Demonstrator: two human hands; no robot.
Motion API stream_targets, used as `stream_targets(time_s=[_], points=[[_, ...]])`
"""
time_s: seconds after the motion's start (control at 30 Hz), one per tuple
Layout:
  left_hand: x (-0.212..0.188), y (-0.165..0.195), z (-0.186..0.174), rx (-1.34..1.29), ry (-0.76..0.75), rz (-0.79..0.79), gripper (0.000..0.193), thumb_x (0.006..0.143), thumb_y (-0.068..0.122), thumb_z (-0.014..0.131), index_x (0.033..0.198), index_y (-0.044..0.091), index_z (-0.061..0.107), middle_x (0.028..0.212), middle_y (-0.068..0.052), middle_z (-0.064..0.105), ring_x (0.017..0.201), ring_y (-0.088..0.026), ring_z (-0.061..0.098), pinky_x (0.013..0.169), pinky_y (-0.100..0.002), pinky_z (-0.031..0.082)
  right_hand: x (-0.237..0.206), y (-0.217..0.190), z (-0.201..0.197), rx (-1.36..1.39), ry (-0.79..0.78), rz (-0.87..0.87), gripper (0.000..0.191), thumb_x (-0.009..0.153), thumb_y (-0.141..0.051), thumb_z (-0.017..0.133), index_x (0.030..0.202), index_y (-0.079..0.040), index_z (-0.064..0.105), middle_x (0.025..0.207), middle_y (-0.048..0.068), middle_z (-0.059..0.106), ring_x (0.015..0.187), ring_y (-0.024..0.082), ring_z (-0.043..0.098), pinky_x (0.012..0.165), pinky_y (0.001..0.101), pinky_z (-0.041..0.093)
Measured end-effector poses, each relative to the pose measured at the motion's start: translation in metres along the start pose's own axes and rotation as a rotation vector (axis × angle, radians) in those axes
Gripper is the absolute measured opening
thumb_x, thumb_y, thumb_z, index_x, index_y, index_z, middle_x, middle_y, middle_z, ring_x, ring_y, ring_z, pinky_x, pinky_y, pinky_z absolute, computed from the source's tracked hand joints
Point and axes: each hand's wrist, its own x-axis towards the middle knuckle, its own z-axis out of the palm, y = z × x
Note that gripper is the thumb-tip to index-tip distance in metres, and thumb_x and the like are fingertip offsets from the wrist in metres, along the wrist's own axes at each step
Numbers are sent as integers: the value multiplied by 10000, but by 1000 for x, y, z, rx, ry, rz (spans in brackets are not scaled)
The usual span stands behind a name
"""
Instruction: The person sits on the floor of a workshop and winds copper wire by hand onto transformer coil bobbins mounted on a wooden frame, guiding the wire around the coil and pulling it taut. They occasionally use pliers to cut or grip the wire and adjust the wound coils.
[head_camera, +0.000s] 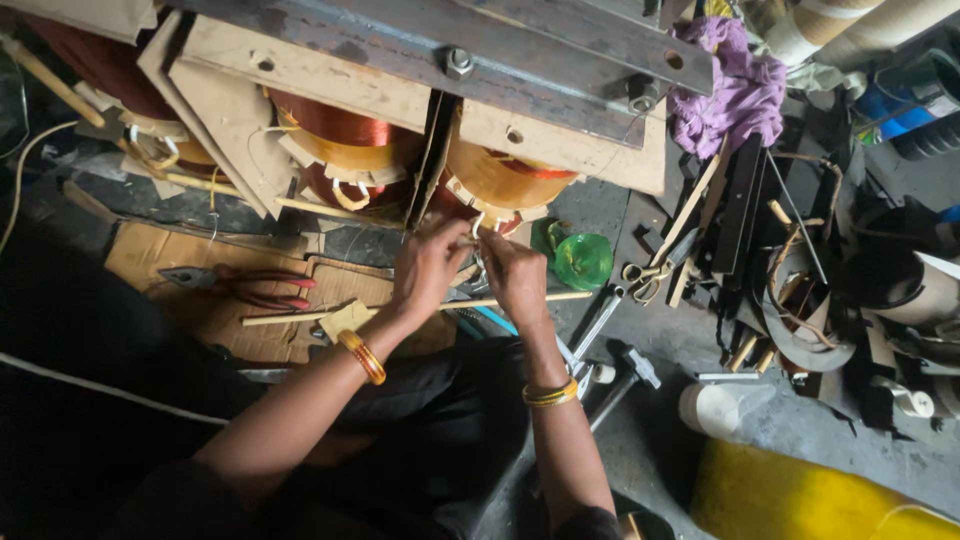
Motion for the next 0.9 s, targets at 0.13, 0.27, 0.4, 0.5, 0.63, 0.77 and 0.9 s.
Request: stream_targets(time_s=[0.13, 0.27, 0.4, 0.5, 0.63, 0.77, 0.9], points=[[-3, 0, -6, 138, 65, 163, 144, 841, 152, 811, 885, 50, 719, 882, -82, 612, 734, -231, 647, 612, -392, 505, -1, -5, 0, -29, 43, -13, 165, 926, -90, 739, 1089, -70, 731, 867, 177, 728, 734, 342, 706, 640, 404, 547], [-8, -1, -5, -37, 66, 155, 168, 811, 152, 828, 857, 30, 722, 864, -106, 610, 736, -282, 632, 650, -431, 485, -2, -12, 4, 147, 109, 169, 206, 879, -9, 714, 1078, -58, 737, 849, 138, 733, 686, 272, 744, 629, 369, 575], [-1, -4, -2, -197, -12, 83, 219, 784, 172, 841, 814, 5, 703, 760, -94, 608, 674, -240, 615, 632, -392, 470, -1, -10, -3, -74, 70, -158, 363, 822, 91, 647, 1146, -52, 727, 980, 109, 730, 858, 285, 735, 733, 379, 594], [5, -6, 1, -271, -70, 30, 279, 798, 203, 852, 769, -16, 683, 698, -99, 597, 632, -205, 584, 608, -364, 452, -1, -2, -12, -134, 6, -249, 436, 770, 110, 627, 1169, -43, 716, 1076, 105, 732, 943, 293, 723, 782, 386, 596], [6, -13, 7, -348, -186, -155, 265, 844, 257, 811, 787, 18, 712, 629, -52, 609, 579, -125, 534, 547, -323, 414, 0, 5, -7, -75, 38, -212, 348, 817, 91, 658, 1117, -74, 720, 1050, 86, 732, 937, 267, 718, 768, 369, 593], [4, -27, 12, -704, -287, -274, 404, 1075, 299, 723, 844, -28, 673, 702, -19, 560, 619, -95, 511, 539, -298, 388, -3, 7, 10, -6, 128, -126, 310, 864, 92, 663, 1130, -51, 731, 948, 117, 682, 878, 295, 694, 756, 394, 568], [-1, -32, 20, -932, -36, -215, 157, 975, 182, 653, 1064, 56, 681, 874, 12, 613, 765, -69, 588, 644, -242, 491, -11, 9, 21, 148, 198, -20, 233, 870, 83, 635, 1068, -26, 691, 968, 149, 681, 898, 345, 682, 808, 405, 538]])
